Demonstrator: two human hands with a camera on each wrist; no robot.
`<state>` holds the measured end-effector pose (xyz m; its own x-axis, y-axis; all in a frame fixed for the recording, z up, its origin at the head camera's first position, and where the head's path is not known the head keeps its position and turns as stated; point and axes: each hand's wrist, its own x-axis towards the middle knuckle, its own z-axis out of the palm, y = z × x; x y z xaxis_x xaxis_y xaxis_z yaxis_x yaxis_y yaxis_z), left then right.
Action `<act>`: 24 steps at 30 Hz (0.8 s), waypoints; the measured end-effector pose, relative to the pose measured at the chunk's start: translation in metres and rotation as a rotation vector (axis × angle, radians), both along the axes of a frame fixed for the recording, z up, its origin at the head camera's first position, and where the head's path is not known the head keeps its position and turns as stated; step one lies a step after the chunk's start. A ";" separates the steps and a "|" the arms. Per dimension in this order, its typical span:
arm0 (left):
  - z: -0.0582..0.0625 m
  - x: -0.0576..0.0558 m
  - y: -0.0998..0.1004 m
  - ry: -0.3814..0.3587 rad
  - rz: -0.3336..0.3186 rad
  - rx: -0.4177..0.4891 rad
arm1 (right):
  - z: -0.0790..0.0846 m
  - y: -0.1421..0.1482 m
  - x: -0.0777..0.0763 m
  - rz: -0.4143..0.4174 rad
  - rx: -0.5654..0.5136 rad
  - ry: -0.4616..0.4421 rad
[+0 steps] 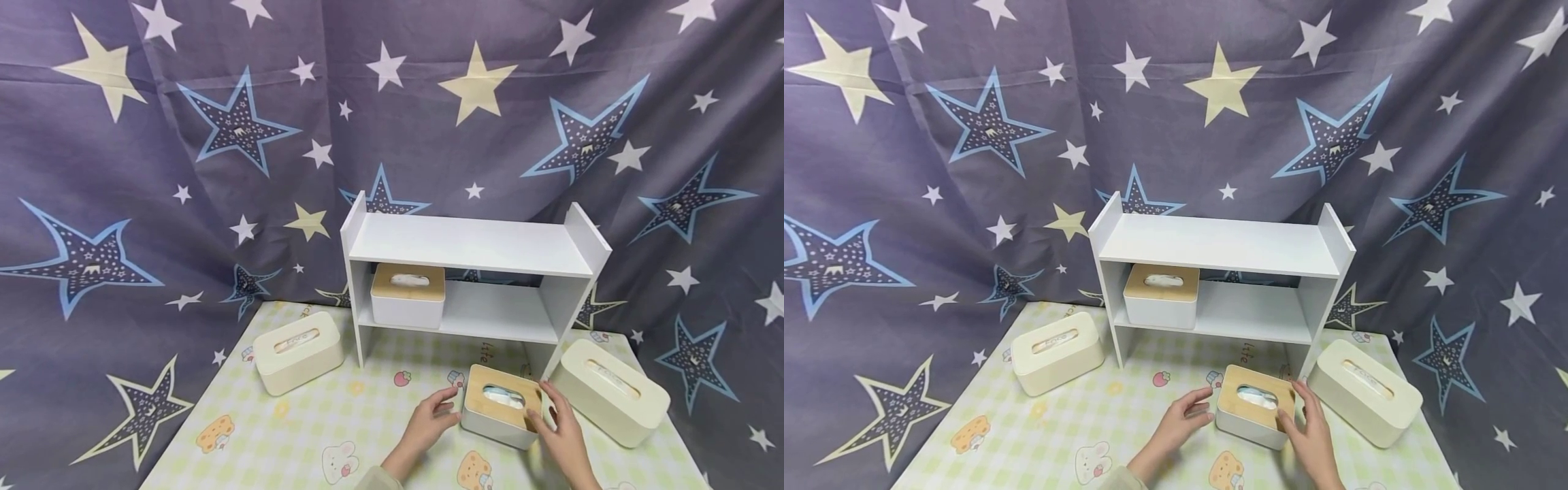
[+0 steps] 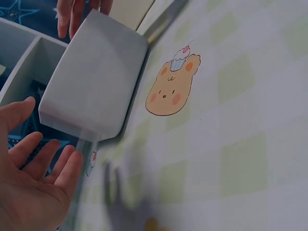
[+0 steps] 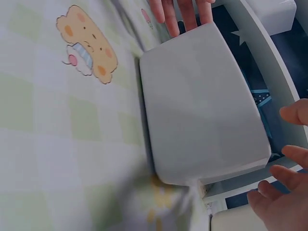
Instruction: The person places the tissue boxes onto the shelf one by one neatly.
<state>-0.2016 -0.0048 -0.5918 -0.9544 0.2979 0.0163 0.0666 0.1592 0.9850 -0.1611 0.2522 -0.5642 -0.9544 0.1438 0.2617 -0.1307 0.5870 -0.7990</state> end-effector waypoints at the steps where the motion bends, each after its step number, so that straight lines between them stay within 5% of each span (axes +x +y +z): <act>1: 0.000 0.000 0.000 -0.001 -0.001 0.000 | 0.000 0.000 0.001 0.007 -0.013 -0.028; 8: -0.002 0.002 0.001 -0.002 0.008 -0.013 | -0.005 0.001 0.003 0.036 -0.092 -0.144; 24: -0.004 0.003 0.011 -0.035 -0.031 0.015 | -0.018 -0.001 0.009 0.001 -0.160 -0.220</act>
<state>-0.1986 0.0059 -0.5953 -0.9448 0.3273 -0.0126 0.0364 0.1430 0.9890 -0.1516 0.2513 -0.5826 -0.9859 0.1659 0.0216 0.0563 0.4507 -0.8909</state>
